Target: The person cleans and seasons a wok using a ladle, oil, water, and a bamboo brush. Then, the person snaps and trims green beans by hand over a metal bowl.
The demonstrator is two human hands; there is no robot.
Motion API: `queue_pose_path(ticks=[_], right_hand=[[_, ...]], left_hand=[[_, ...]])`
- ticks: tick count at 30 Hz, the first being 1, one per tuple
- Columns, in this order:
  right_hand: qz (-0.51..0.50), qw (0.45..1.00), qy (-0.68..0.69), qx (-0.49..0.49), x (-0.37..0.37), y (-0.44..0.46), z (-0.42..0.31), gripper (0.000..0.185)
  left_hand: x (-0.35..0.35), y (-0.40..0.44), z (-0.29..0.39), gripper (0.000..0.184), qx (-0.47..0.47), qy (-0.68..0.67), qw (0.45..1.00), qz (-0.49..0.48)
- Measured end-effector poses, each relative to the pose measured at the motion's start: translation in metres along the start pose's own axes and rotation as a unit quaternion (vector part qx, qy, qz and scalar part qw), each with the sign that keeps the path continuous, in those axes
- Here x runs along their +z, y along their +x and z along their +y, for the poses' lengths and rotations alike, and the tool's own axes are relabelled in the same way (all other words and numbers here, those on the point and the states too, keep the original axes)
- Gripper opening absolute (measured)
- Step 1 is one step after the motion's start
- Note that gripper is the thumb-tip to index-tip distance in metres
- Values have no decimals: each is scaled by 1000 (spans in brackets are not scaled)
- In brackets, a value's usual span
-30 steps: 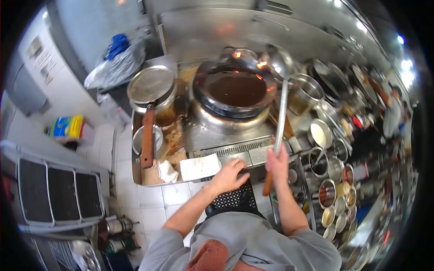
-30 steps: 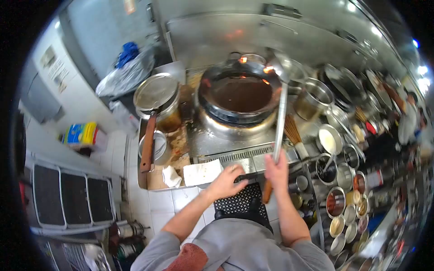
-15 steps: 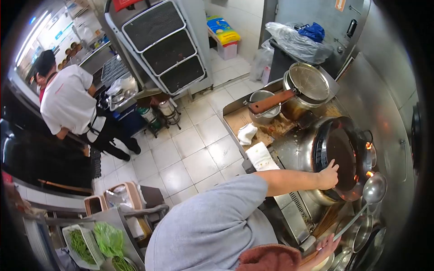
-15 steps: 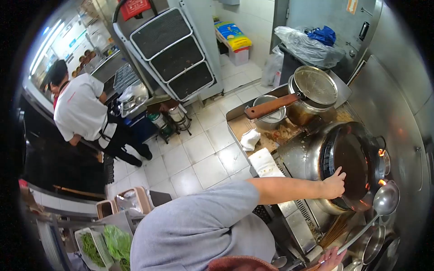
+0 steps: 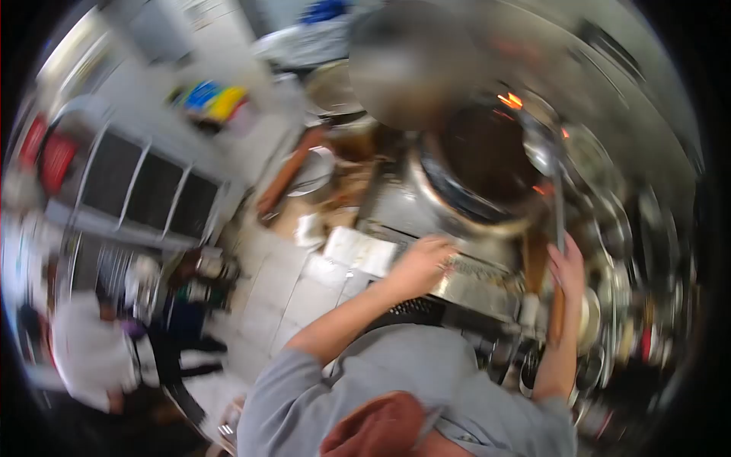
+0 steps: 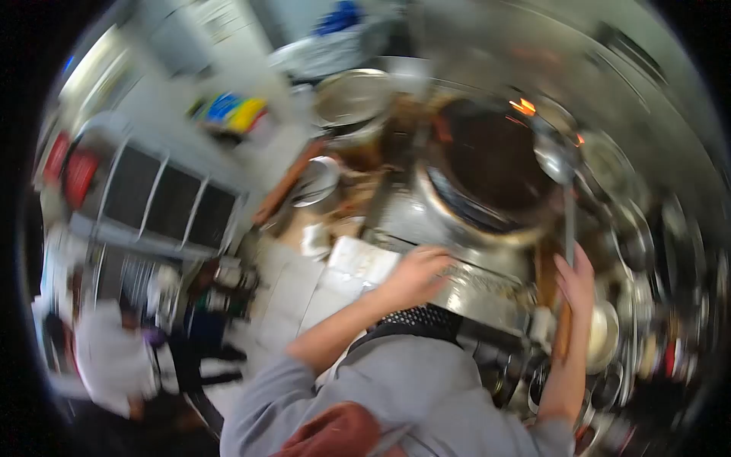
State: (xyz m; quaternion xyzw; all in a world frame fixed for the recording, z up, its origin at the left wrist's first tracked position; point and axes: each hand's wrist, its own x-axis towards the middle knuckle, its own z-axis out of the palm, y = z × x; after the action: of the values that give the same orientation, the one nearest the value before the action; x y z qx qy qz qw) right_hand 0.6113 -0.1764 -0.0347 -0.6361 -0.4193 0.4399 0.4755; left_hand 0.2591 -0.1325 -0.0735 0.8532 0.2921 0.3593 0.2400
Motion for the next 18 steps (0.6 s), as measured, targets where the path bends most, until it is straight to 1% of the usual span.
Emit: queue_pose_path(ticks=[1, 2, 3, 4, 6, 7, 9, 10, 11, 12, 13, 14, 15, 16, 17, 18], right_hand=[[25, 1000, -12, -6, 6, -2, -2, 46], [30, 998, -47, 2, 10, -5, -7, 48], [16, 998, -55, 12, 13, -4, -10, 49], [9, 999, -51, 11, 19, -6, -15, 49], [-12, 1000, 15, 10, 24, -1, -8, 36], [3, 1000, 17, 14, 27, 0, -7, 36], [-29, 989, 114, 88, 33, 4, -7, 18], [-23, 990, 110, 90, 37, 5, -7, 18], [-46, 975, 187, 112, 41, 6, -7, 13], [-70, 953, 263, 132, 44, 7, -7, 9], [-69, 954, 258, 132, 45, 10, -6, 9], [-104, 902, 384, 168, 46, 13, -4, 10], [-139, 830, 502, 201, 50, 15, -5, 11], [-101, 790, 566, 216, 59, 13, -16, 21], [-107, 792, 561, 218, 66, 13, -23, 21], [-104, 767, 595, 218, 71, 13, -29, 25]], left_hand=[[-7, -29, -7, 24, -78, -28, 995, -49], [-14, -55, -12, 22, -144, -82, 984, -65], [-16, -84, -27, 21, -226, -93, 962, -126], [-14, -120, -42, 21, -263, -105, 949, -135], [-30, -157, -40, 20, -313, -68, 927, -196], [-36, -167, -36, 20, -305, -72, 927, -208], [-45, -181, -27, 20, -410, -144, 884, -171], [-46, -189, -34, 21, -405, -169, 882, -172], [-48, -187, -33, 21, -404, -175, 881, -173], [-51, -182, -32, 22, -357, -221, 897, -138], [-56, -174, -29, 24, -308, -265, 908, -99], [-66, -156, -14, 21, -312, -321, 890, -87], [-78, -140, 2, 21, -313, -324, 889, -82], [-92, -125, 17, 22, -235, -386, 888, -84], [-107, -112, 30, 22, -154, -443, 879, -82], [-123, -99, 41, 22, -155, -442, 881, -72]])
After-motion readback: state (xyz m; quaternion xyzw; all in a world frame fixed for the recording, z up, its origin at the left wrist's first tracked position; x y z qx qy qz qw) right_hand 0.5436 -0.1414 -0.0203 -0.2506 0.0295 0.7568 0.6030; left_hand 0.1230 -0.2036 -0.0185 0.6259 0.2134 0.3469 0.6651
